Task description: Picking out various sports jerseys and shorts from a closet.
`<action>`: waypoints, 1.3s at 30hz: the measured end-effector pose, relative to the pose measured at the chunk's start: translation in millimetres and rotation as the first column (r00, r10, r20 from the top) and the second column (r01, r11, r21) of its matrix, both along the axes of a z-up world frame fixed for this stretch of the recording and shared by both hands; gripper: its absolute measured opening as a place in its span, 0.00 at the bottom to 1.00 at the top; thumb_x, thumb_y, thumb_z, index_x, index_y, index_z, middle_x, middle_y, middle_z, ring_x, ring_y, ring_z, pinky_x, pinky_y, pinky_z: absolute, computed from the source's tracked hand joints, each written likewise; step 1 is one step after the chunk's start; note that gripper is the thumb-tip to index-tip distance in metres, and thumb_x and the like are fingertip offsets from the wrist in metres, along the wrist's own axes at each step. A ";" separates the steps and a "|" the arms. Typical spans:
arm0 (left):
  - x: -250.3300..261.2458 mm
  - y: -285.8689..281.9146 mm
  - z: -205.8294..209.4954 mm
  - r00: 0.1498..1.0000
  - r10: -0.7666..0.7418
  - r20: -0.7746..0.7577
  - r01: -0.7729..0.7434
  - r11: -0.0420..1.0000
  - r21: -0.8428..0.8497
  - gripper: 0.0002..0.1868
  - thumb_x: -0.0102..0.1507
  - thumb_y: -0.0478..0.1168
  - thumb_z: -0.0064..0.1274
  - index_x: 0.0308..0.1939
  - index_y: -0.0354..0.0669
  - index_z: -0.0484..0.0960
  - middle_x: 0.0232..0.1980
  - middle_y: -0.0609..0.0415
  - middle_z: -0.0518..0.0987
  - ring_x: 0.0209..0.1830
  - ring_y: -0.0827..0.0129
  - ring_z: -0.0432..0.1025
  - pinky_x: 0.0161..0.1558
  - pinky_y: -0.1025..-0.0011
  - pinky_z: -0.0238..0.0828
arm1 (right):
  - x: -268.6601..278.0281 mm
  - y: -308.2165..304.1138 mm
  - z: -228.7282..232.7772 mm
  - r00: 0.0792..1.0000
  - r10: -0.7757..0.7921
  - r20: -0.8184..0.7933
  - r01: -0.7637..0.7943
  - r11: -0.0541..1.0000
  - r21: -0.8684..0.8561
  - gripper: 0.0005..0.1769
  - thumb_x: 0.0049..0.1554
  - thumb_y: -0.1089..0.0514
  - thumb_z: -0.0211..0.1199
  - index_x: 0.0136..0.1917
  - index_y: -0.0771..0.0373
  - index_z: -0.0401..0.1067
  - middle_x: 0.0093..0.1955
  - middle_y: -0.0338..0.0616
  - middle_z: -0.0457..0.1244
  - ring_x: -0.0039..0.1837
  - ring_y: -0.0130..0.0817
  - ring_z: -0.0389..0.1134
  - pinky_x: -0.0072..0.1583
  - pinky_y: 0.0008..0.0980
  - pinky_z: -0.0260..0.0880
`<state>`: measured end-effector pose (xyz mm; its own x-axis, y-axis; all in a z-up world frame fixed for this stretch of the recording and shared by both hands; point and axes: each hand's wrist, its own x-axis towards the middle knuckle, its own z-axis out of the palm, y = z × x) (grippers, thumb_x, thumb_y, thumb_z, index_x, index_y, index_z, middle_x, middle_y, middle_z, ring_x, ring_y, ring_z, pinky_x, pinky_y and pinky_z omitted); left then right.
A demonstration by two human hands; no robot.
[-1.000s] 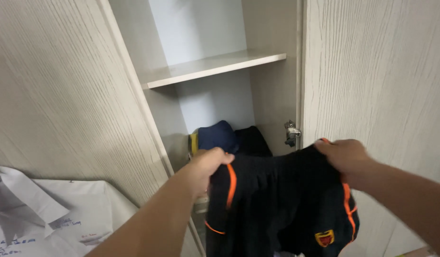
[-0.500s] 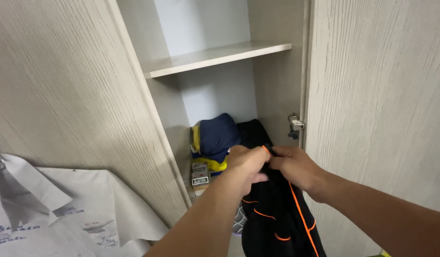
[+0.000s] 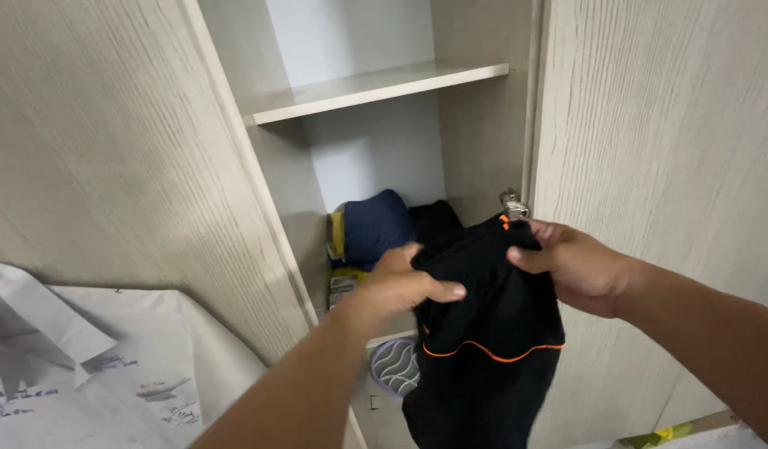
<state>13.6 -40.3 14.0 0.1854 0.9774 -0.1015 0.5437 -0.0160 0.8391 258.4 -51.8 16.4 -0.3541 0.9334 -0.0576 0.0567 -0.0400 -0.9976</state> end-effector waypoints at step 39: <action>-57.8 -37.6 -28.2 0.591 0.412 0.694 0.128 0.801 -0.585 0.31 0.52 0.63 0.58 0.45 0.42 0.86 0.42 0.46 0.86 0.39 0.53 0.80 0.44 0.55 0.77 | 81.6 27.7 -141.4 0.934 -0.018 -0.358 -0.164 0.866 -0.472 0.45 0.51 0.42 0.66 0.74 0.67 0.61 0.68 0.70 0.61 0.66 0.64 0.62 0.65 0.63 0.65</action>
<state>-44.3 -77.9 -14.3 0.3154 0.8151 -0.4860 -0.3493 0.5759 0.7392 340.0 -24.1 -125.0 -0.5020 0.7864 -0.3601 -0.2581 -0.5335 -0.8055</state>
